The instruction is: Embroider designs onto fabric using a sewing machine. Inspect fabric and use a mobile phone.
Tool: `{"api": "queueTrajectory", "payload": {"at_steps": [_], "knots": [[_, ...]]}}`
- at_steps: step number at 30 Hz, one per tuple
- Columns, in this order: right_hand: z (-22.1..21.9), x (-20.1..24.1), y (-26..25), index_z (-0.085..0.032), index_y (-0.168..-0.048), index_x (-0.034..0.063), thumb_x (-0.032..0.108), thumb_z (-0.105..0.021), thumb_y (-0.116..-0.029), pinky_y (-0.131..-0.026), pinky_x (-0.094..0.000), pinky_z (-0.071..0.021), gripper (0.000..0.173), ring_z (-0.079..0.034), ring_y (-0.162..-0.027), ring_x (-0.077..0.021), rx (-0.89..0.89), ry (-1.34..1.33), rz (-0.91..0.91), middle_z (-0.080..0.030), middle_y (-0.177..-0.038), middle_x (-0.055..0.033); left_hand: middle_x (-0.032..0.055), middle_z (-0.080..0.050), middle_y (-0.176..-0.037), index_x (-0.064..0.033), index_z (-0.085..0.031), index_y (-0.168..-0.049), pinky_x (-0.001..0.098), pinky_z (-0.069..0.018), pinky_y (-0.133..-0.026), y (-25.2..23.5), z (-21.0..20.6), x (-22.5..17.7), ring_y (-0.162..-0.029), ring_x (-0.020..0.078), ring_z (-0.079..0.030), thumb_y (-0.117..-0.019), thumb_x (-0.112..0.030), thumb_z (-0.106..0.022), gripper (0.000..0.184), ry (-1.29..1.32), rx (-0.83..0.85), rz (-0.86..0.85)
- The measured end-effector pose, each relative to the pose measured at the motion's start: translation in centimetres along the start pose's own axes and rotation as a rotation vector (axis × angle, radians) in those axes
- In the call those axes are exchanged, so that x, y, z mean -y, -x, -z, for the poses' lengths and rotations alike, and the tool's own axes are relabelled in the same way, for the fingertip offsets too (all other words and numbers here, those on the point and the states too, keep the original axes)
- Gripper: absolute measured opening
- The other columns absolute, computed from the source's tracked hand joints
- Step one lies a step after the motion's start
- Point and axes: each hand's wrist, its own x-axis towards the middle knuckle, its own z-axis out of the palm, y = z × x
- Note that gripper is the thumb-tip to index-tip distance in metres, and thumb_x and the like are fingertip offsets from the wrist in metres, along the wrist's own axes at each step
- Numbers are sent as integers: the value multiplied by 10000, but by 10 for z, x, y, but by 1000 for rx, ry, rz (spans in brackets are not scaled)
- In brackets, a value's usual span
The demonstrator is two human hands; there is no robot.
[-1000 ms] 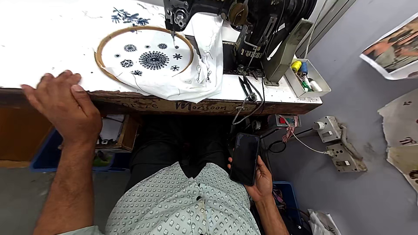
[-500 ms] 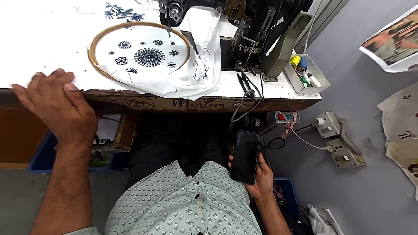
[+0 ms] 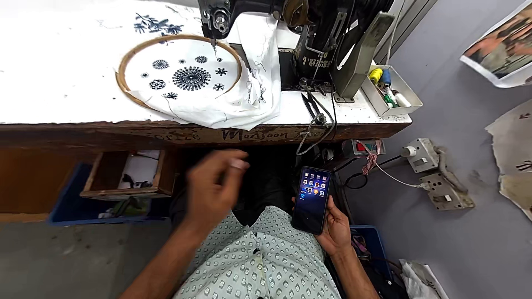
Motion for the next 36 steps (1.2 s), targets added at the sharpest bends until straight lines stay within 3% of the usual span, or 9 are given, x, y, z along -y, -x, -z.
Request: {"api": "queueTrajectory", "payload": {"at_steps": [3,5,7,11,14,22,25,30,36], "knots": [[1,-1,0,-588,-1394,136,448,-312,-1105,-1013,-534,-542,507,-656,-1212,-359,40,-7,-4,-663,-1304,-225,80,-675,-1268,-74,-607,-1371,388,-611,-884,0,-65,1,-1053,164,-698,-1039,-262,-569,384,198,416,187],[2,-2,0,-615,-1360,130,435,-328,-1104,-1006,-516,-549,491,-674,-1186,-327,52,6,1,-681,-1273,-209,84,-632,-1351,-89,-558,-1439,376,-598,-936,-4,-94,14,-1114,169,-685,-1015,-274,-630,468,278,533,281],[2,-1,1,-633,-1330,119,427,-342,-1103,-1001,-499,-555,481,-685,-1166,-305,48,29,-7,-695,-1245,-199,80,-676,-1277,-73,-548,-1441,337,-602,-896,-11,-108,17,-1031,150,-708,-1004,-240,-659,481,381,577,359],[0,-1,3,-651,-1287,118,415,-323,-1106,-977,-480,-573,478,-705,-1123,-277,-26,81,-15,-719,-1196,-174,39,-725,-991,-65,-664,-1278,282,-583,-762,-14,-119,14,-822,109,-692,-991,-176,-656,308,418,571,374],[0,-1,3,-658,-1282,119,423,-321,-1105,-972,-478,-576,487,-708,-1119,-273,-41,88,-25,-722,-1191,-173,27,-717,-919,-64,-689,-1207,268,-572,-702,-10,-126,15,-757,103,-675,-976,-175,-674,257,407,510,368],[4,-1,3,-652,-1300,116,418,-351,-1101,-995,-479,-563,470,-698,-1141,-280,-3,82,-30,-712,-1215,-180,21,-712,-869,-62,-695,-1158,253,-565,-670,-9,-128,13,-720,96,-669,-978,-205,-674,231,439,483,380],[4,-1,4,-646,-1309,120,428,-328,-1106,-996,-475,-563,487,-698,-1142,-273,-15,88,-40,-713,-1213,-171,34,-691,-847,-62,-688,-1136,248,-535,-596,-6,-120,1,-669,108,-641,-984,-164,-678,184,384,461,383],[6,0,5,-612,-1342,113,410,-292,-1114,-1009,-472,-554,493,-689,-1155,-272,-16,132,-45,-704,-1228,-177,15,-710,-865,-76,-696,-1120,260,-572,-664,-7,-132,14,-713,102,-671,-965,-214,-701,207,418,467,399],[0,17,10,-553,-1361,18,303,-213,-1127,-1046,-370,-526,501,-663,-1171,-195,-119,606,-38,-694,-1235,-141,41,-699,-845,-73,-683,-1149,254,-543,-562,-5,-123,1,-630,118,-640,-993,-159,-675,178,387,490,399]]}}
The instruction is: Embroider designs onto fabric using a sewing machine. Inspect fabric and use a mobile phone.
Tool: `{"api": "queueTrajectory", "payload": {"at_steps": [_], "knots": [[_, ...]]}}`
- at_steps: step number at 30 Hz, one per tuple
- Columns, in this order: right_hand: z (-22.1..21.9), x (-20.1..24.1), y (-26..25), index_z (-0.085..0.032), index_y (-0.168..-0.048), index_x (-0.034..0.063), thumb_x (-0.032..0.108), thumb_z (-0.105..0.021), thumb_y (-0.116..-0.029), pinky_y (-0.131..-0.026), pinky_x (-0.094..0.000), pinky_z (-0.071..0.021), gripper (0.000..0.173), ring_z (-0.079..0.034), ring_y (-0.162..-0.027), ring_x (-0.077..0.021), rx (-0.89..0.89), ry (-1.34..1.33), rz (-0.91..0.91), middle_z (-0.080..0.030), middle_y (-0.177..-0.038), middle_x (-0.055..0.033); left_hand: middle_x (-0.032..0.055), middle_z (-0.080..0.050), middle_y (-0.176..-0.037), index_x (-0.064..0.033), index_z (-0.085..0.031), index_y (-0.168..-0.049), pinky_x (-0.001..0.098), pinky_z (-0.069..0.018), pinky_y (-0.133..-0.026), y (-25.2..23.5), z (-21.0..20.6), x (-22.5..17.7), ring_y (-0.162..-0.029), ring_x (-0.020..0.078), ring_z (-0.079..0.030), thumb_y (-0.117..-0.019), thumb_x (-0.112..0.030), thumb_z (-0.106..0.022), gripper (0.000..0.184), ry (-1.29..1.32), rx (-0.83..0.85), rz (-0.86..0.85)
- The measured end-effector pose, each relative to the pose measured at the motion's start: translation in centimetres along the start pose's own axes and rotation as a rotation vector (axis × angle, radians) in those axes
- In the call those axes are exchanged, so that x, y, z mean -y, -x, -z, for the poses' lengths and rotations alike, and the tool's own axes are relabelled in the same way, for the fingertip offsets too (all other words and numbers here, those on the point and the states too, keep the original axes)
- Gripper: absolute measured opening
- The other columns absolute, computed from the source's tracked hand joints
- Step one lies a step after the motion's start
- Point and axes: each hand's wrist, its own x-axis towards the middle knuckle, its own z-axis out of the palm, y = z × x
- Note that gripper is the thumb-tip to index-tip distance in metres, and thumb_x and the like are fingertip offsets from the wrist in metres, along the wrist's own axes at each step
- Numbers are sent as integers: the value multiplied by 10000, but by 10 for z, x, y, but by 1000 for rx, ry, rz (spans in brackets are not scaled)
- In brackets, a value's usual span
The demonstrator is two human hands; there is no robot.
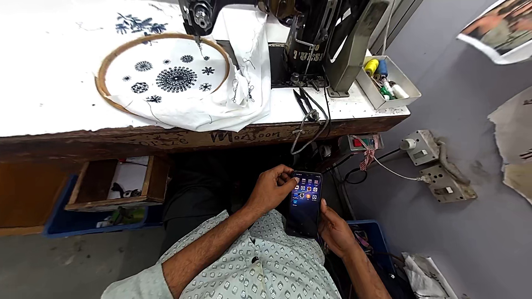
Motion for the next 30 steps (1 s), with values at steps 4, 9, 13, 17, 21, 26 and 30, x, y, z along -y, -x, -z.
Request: {"api": "queueTrajectory", "payload": {"at_steps": [4,9,13,17,21,26,30], "knots": [[11,13,6,-632,-1201,30,324,-352,-1105,-965,-333,-557,416,-692,-1034,-136,46,296,33,-726,-1088,-68,41,-701,-877,-68,-685,-1170,272,-566,-601,-8,-8,6,-660,126,-653,-992,-165,-676,203,20,25,-25],[14,18,15,-643,-1202,-4,146,-702,-958,-899,-310,-598,292,-706,-981,-95,134,535,138,-734,-1062,-26,23,-723,-1005,-135,-670,-1287,332,-622,-709,-6,-7,4,-797,155,-706,-984,-308,-673,349,26,144,-51],[36,50,28,-672,-1140,-22,76,-678,-959,-882,-312,-608,206,-721,-938,-101,-136,567,320,-750,-1014,-49,51,-701,-1256,-132,-591,-1413,381,-642,-805,-3,-4,15,-1003,215,-730,-978,-444,-629,537,29,258,-111],[90,128,39,-698,-1094,5,89,-710,-949,-822,-386,-617,168,-720,-860,-156,-639,661,609,-744,-944,-73,65,-721,-1208,-53,-649,-1307,338,-630,-795,9,11,20,-991,180,-730,-1027,-356,-573,419,13,269,-155],[177,212,31,-673,-1147,-51,152,-703,-963,-856,-482,-589,275,-719,-876,-245,-1072,908,751,-731,-1007,-176,69,-724,-1205,-42,-652,-1289,329,-626,-832,18,23,14,-1026,177,-727,-1042,-263,-561,343,23,285,-134],[246,242,4,-696,-1155,-30,175,-718,-960,-956,-561,-519,283,-703,-1021,-337,-1285,927,648,-726,-1081,-220,63,-723,-1207,-25,-643,-1282,322,-626,-837,24,28,7,-1027,171,-728,-1042,-192,-544,309,60,251,-107],[263,232,-11,-699,-1145,-46,161,-704,-962,-970,-570,-492,277,-686,-1048,-352,-1334,919,604,-717,-1081,-241,57,-726,-1200,-36,-650,-1278,327,-625,-847,30,30,11,-1027,175,-728,-1045,-227,-554,316,63,244,-112]]}}
